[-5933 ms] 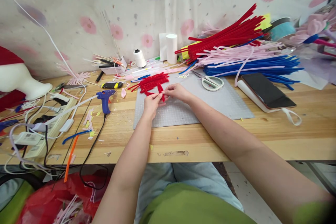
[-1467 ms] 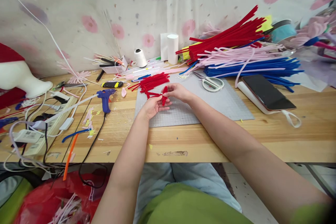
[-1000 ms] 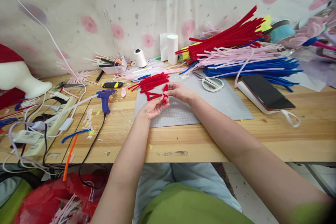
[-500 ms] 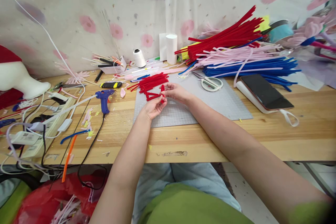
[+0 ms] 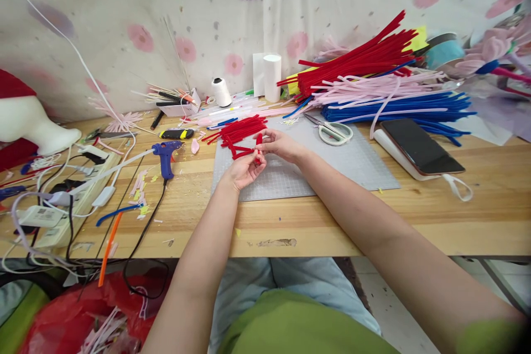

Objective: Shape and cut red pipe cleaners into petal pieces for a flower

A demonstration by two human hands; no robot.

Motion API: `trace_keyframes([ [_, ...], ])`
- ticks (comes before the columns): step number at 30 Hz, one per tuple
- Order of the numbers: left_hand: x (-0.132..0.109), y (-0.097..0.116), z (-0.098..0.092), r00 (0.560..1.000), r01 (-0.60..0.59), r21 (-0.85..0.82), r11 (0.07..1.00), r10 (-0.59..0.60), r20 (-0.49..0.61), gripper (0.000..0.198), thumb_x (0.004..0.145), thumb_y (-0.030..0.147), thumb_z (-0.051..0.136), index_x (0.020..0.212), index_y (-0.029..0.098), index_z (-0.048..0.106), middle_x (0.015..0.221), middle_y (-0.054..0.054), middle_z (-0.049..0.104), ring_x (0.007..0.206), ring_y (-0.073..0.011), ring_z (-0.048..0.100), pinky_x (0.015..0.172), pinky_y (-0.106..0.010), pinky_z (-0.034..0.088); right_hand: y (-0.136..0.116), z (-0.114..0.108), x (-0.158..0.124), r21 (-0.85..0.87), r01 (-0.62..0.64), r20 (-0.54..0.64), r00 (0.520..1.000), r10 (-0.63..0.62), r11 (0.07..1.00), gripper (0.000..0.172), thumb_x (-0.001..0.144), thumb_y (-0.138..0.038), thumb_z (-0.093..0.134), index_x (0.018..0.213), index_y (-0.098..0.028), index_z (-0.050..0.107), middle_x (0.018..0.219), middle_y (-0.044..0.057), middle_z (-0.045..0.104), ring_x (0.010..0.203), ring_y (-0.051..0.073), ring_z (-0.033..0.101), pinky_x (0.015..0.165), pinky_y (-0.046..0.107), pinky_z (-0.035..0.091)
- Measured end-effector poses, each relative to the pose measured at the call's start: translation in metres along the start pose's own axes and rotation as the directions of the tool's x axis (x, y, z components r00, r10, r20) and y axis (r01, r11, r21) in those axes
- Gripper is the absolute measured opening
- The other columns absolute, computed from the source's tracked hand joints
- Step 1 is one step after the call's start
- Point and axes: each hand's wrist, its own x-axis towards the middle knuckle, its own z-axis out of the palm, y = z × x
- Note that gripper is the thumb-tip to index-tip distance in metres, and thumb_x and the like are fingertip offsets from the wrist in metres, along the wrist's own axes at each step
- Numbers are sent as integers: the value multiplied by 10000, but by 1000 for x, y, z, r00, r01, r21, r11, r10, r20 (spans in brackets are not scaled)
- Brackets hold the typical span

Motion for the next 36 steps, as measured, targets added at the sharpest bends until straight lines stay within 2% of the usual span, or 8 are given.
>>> trace_keyframes([
  [6,10,-6,-3,967,-215,306,927,247,-70,162,801,260,542,804,109,600,742,-62,635,707,-129,627,696,-298,523,3,-2,6,-162,36,-185,980,-66,986,321,550,-135,711,748,-177,461,582,-47,570,538,90,546,537,220,434],
  [11,19,-12,-12,783,-387,704,595,615,-90,182,640,245,687,769,132,625,723,-39,652,660,-115,598,670,-252,471,11,-2,12,-307,84,-259,951,-168,948,286,573,-132,681,721,-188,442,571,-55,547,545,86,524,541,221,432],
  [13,21,-12,-17,741,-380,796,471,670,-42,179,626,268,688,747,140,649,694,-37,657,637,-114,589,659,-237,448,13,-2,13,-341,81,-246,954,-172,936,292,572,-141,689,719,-191,441,575,-50,545,561,95,531,547,227,438],
  [15,23,-12,-22,726,-374,825,425,687,-24,167,641,289,665,732,148,668,687,-38,664,627,-115,585,641,-229,432,14,-1,14,-351,78,-231,959,-167,933,311,564,-145,703,724,-193,440,578,-50,543,573,103,539,552,231,443],
  [20,30,-13,-30,740,-369,786,496,669,-75,146,649,290,639,693,156,678,657,-26,660,593,-111,567,593,-220,414,14,2,12,-300,58,-224,966,-129,952,342,567,-162,712,760,-197,432,562,-65,538,540,88,527,537,219,434],
  [28,29,-11,-29,650,-350,841,412,753,-99,139,651,282,627,692,161,682,646,-26,653,584,-104,548,580,-209,405,11,7,11,-260,-36,-235,972,-27,965,287,559,-170,731,710,-169,487,592,-21,576,533,81,516,496,205,414],
  [31,29,-11,-28,659,-341,836,429,743,-112,138,646,279,630,687,159,683,650,-28,654,592,-110,554,589,-218,415,14,6,13,-283,10,-214,974,-74,959,234,564,-160,708,677,-162,503,595,-18,570,535,80,510,508,212,414],
  [36,31,-9,-27,731,-331,692,641,638,-242,94,634,227,629,660,142,662,619,-18,635,567,-110,551,577,-237,438,18,8,14,-289,56,-185,976,-113,956,204,573,-163,682,686,-164,512,621,-17,575,566,91,523,565,234,435],
])
